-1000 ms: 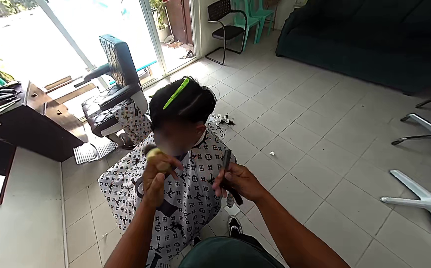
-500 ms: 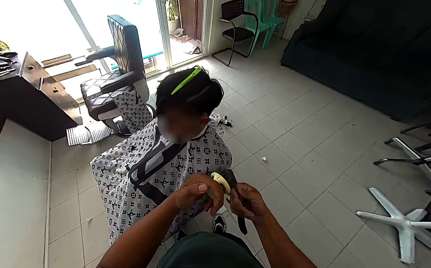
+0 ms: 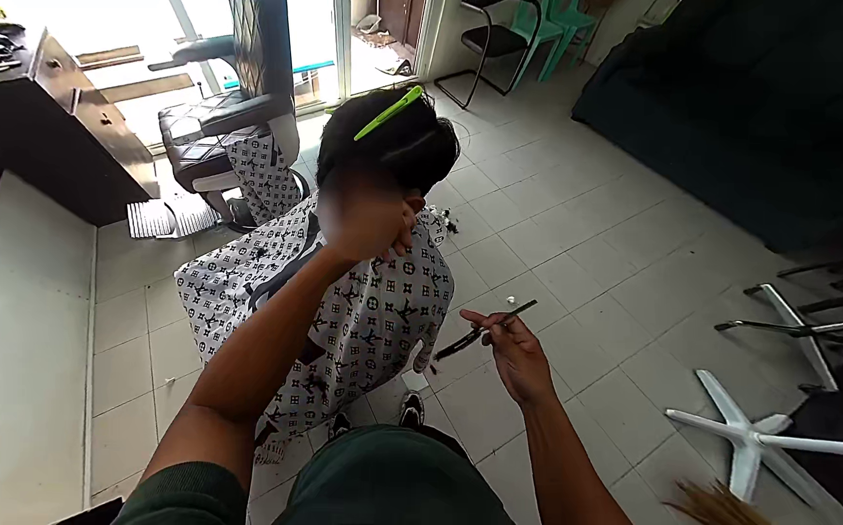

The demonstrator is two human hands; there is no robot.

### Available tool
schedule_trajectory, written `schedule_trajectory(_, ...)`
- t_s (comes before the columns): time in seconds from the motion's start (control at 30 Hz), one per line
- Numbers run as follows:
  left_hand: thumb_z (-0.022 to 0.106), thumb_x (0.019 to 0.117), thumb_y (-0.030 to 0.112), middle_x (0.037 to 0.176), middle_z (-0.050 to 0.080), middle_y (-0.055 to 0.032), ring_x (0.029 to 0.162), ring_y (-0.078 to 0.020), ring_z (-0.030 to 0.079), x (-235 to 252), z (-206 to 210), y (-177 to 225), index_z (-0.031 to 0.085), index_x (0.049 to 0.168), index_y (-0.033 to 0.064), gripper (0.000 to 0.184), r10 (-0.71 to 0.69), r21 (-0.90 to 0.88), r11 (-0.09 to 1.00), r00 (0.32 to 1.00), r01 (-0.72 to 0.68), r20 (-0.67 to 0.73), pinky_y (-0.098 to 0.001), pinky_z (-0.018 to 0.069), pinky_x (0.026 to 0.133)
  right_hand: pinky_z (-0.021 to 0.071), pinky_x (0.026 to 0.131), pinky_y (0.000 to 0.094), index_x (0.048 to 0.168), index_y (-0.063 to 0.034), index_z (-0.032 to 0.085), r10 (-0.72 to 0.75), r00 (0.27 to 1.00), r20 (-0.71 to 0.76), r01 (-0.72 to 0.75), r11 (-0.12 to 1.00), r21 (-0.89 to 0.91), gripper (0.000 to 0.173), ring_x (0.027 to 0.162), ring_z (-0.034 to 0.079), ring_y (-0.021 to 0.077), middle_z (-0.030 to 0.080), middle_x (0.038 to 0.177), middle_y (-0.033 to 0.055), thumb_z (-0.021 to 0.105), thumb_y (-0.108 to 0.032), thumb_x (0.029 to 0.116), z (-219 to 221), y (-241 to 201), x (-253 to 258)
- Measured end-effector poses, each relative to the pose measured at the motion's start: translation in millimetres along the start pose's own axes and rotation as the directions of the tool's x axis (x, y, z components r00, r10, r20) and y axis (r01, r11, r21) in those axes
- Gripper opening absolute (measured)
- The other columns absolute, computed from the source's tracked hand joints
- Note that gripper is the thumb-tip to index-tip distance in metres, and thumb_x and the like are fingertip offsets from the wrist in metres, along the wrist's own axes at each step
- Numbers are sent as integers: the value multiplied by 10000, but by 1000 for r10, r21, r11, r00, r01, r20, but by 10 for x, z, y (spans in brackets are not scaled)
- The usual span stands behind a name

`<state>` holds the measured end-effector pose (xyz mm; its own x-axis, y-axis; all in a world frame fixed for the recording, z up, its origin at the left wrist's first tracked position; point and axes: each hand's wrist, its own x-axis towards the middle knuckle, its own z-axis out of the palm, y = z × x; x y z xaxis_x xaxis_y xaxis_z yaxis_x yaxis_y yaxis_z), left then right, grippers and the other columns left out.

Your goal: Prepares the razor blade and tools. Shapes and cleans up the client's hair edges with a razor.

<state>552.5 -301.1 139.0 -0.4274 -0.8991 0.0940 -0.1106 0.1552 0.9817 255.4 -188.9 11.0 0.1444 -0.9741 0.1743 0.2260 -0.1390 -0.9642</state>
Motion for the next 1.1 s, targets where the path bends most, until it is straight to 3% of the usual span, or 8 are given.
schedule_trajectory(0.1,385,1042,65,763,685,-37,645,-115,676,171,-84,109,590,1007,33,210,-196,-18,980,979,198,49,-255,545,535,581,703,211,1034,-214,725,17,998,59,-29,978,205,179,1094,710,116,711,1294,65,563,-287,1054,24,-134,-6)
schedule_trajectory(0.17,427,1076,89,810,701,-47,669,-119,680,183,-100,114,606,1077,31,188,-343,117,939,915,325,214,-268,548,561,624,872,420,1077,-226,758,-5,994,113,-47,891,452,200,1185,688,223,701,1312,64,575,-295,1039,62,-184,7)
schedule_trajectory(0.27,486,1008,11,802,706,-27,646,-96,676,161,-168,138,623,1055,39,148,-147,10,989,976,147,162,-240,556,536,537,1017,576,1103,-212,759,-68,993,98,-15,741,672,241,1259,646,287,701,1312,63,529,-268,1057,85,-149,66)
schedule_trajectory(0.47,573,1019,38,850,710,-54,652,-95,663,208,-230,102,649,1135,16,141,-252,207,959,919,194,304,-233,524,520,602,928,437,1049,-159,768,7,1000,2,-6,798,603,176,1025,729,211,757,1033,55,607,-224,1021,56,-96,110)
schedule_trajectory(0.57,464,1007,41,774,703,-19,602,-77,653,190,-318,182,631,1078,47,182,-160,70,986,971,149,180,-215,515,484,619,871,394,1047,-150,768,37,999,-5,-27,828,560,161,971,732,194,750,1019,62,624,-215,1012,78,-69,148)
schedule_trajectory(0.9,488,1029,36,876,729,-81,692,-130,696,74,-516,229,574,1142,62,144,-313,110,950,907,294,283,-241,515,509,622,867,394,1058,-102,751,44,999,-18,-34,932,362,159,925,736,202,747,988,86,606,-148,1014,246,-118,401)
schedule_trajectory(1.03,589,1003,59,821,714,-32,594,-45,635,-33,-670,514,632,1040,40,60,-26,249,969,988,-14,155,-175,468,467,620,846,352,1109,-81,727,-61,997,-51,68,987,148,243,888,731,157,756,958,32,495,-84,1037,333,-310,718)
schedule_trajectory(1.1,679,959,137,828,667,11,676,-13,595,94,-781,652,670,995,56,89,268,483,851,961,-205,-65,-193,491,613,617,851,349,1127,-73,725,-142,989,-29,143,989,33,263,866,728,135,757,933,-2,481,-65,1031,440,-450,984)
